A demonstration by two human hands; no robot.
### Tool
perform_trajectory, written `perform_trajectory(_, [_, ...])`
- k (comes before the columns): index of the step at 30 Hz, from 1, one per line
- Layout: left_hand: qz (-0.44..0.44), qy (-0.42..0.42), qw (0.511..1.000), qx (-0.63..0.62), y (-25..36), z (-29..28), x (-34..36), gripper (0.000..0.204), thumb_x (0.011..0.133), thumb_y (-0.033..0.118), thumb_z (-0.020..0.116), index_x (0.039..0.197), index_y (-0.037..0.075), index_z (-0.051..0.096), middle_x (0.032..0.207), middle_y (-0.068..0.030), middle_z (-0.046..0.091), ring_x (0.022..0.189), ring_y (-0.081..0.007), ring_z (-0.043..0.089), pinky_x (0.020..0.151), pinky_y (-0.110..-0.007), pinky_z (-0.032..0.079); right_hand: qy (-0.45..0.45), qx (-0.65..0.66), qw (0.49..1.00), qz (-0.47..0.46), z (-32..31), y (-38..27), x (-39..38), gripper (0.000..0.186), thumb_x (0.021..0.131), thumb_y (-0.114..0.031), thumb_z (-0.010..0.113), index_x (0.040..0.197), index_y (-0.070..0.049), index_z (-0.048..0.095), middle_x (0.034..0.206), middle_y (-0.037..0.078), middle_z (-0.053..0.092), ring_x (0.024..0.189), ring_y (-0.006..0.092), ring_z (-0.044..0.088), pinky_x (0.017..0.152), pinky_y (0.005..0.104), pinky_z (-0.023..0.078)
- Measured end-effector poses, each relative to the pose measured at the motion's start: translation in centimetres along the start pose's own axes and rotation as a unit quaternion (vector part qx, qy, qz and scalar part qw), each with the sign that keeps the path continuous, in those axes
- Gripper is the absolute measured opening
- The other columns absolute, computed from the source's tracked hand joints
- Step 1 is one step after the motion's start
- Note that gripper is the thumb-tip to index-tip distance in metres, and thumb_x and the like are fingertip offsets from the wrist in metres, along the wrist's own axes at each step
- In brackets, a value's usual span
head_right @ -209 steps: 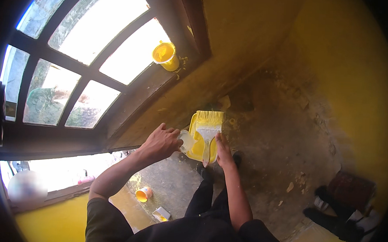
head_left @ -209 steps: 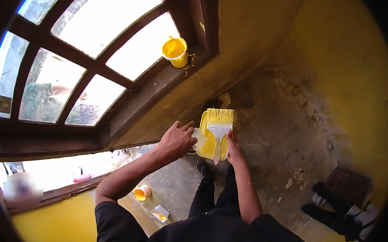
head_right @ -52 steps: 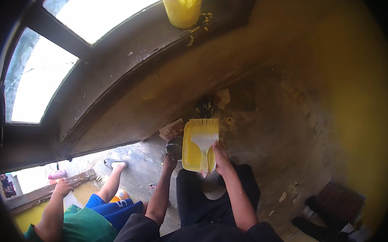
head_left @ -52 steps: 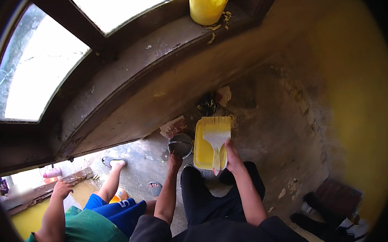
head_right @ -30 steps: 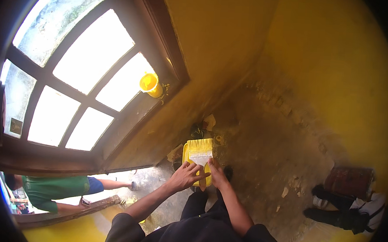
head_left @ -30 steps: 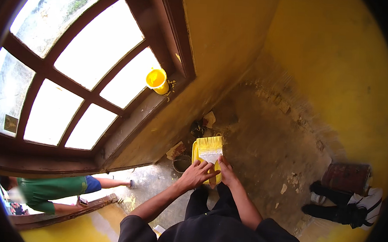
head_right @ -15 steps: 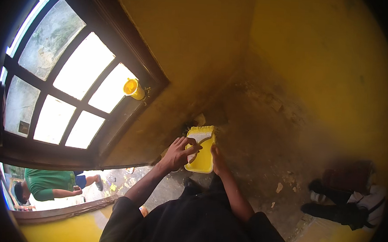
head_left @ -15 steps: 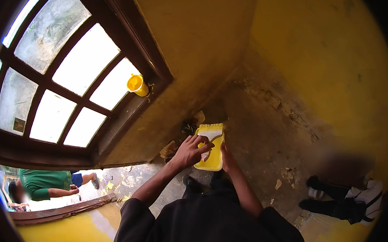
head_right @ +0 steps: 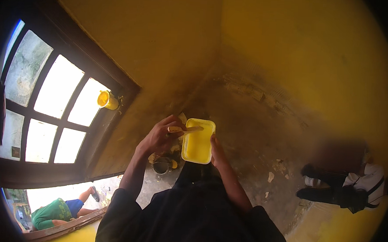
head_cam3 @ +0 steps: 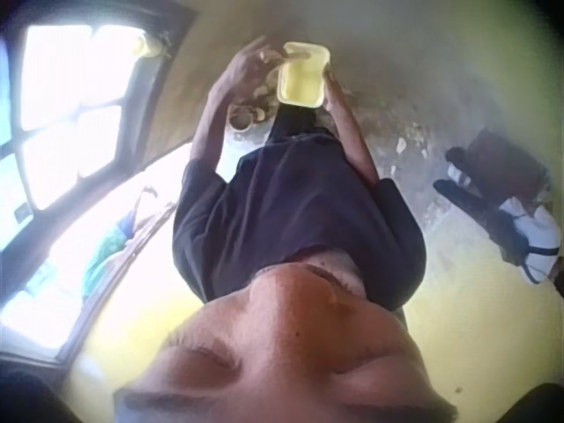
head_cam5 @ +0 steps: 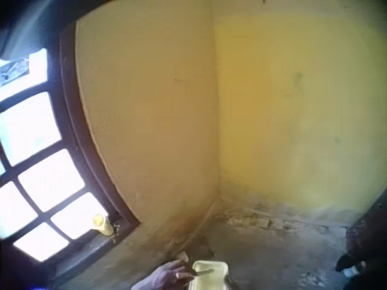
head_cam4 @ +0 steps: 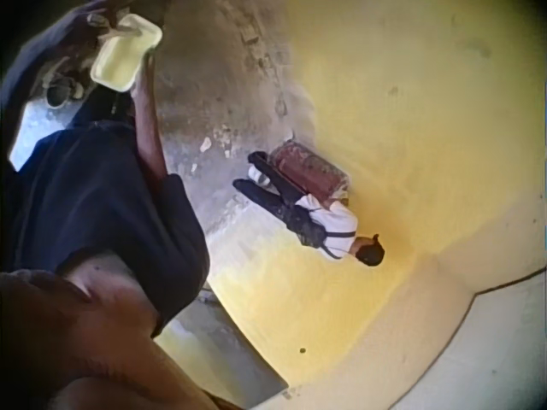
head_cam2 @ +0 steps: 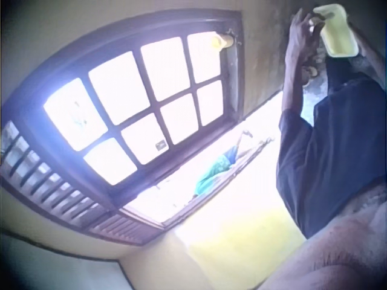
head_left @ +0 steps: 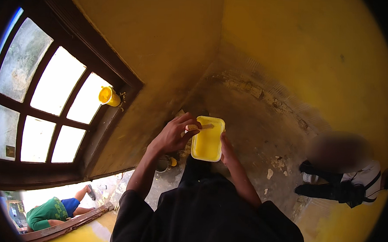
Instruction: The person uses a brush to paint a wall with yellow paint, then pours more yellow paint from a container into a small plastic tray.
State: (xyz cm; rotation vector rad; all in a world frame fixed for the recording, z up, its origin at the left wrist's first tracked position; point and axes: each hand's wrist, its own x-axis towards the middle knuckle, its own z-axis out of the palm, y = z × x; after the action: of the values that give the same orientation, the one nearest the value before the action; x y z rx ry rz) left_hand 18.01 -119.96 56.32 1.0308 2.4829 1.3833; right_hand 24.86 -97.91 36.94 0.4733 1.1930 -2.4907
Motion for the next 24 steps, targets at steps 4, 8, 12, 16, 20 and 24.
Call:
perform_trajectory(4, [0.012,-0.032,0.999,-0.006,-0.1,1.9,3.9,0.014,0.090,0.014,0.063,0.101,0.005,0.065,0.101,-0.0127,0.060,0.096,-0.0336,0.060,0.083,-0.042,0.049,-0.007,0.018,1.000,-0.019,-0.7,-1.7,0.9,0.068,0.099,-0.055,0.042,0.143,-0.004,0.035,0.137,0.013,0.049,0.125,0.0226,0.051,0.103,0.0391,0.045])
perform_trajectory(8, [0.033,-0.066,0.997,0.008,-1.3,2.4,8.5,0.015,0.090,0.016,0.063,0.101,0.006,0.066,0.103,-0.0115,0.060,0.097,-0.0323,0.061,0.083,-0.040,0.050,0.006,0.019,1.000,-0.014,-2.4,-3.3,2.9,0.070,0.098,-0.058,0.040,0.144,-0.004,0.034,0.136,0.013,0.050,0.125,0.0230,0.051,0.102,0.0387,0.045])
perform_trajectory(12, [0.050,-0.094,0.994,0.021,-2.6,2.1,13.8,0.015,0.090,0.016,0.063,0.101,0.008,0.067,0.104,-0.0107,0.062,0.096,-0.0315,0.062,0.083,-0.039,0.050,0.033,0.027,0.999,-0.001,-4.1,-5.0,6.2,0.071,0.099,-0.059,0.037,0.144,-0.005,0.034,0.136,0.013,0.051,0.124,0.0230,0.053,0.101,0.0388,0.046])
perform_trajectory(16, [0.015,-0.115,0.993,-0.012,-3.2,1.1,19.0,0.014,0.089,0.015,0.062,0.101,0.008,0.067,0.102,-0.0109,0.063,0.095,-0.0308,0.064,0.083,-0.038,0.050,0.085,-0.005,0.996,0.007,-3.6,-8.2,8.5,0.068,0.100,-0.058,0.035,0.142,-0.004,0.036,0.135,0.013,0.051,0.122,0.0228,0.054,0.100,0.0382,0.046])
perform_trajectory(20, [0.054,-0.135,0.989,-0.036,-5.7,1.1,24.2,0.014,0.088,0.012,0.062,0.100,0.005,0.064,0.099,-0.0140,0.061,0.093,-0.0351,0.062,0.078,-0.042,0.050,0.093,-0.006,0.995,0.018,-3.1,-13.3,10.1,0.064,0.102,-0.055,0.033,0.140,-0.003,0.038,0.132,0.012,0.053,0.119,0.0214,0.055,0.100,0.0374,0.046])
perform_trajectory(24, [0.070,-0.154,0.985,-0.039,-7.2,1.2,28.5,0.013,0.088,0.009,0.061,0.099,0.005,0.064,0.098,-0.0136,0.060,0.091,-0.0345,0.062,0.078,-0.042,0.050,0.068,0.004,0.997,-0.034,-3.7,-15.8,13.0,0.059,0.103,-0.051,0.033,0.139,-0.005,0.040,0.129,0.010,0.055,0.116,0.0197,0.057,0.098,0.0370,0.047])
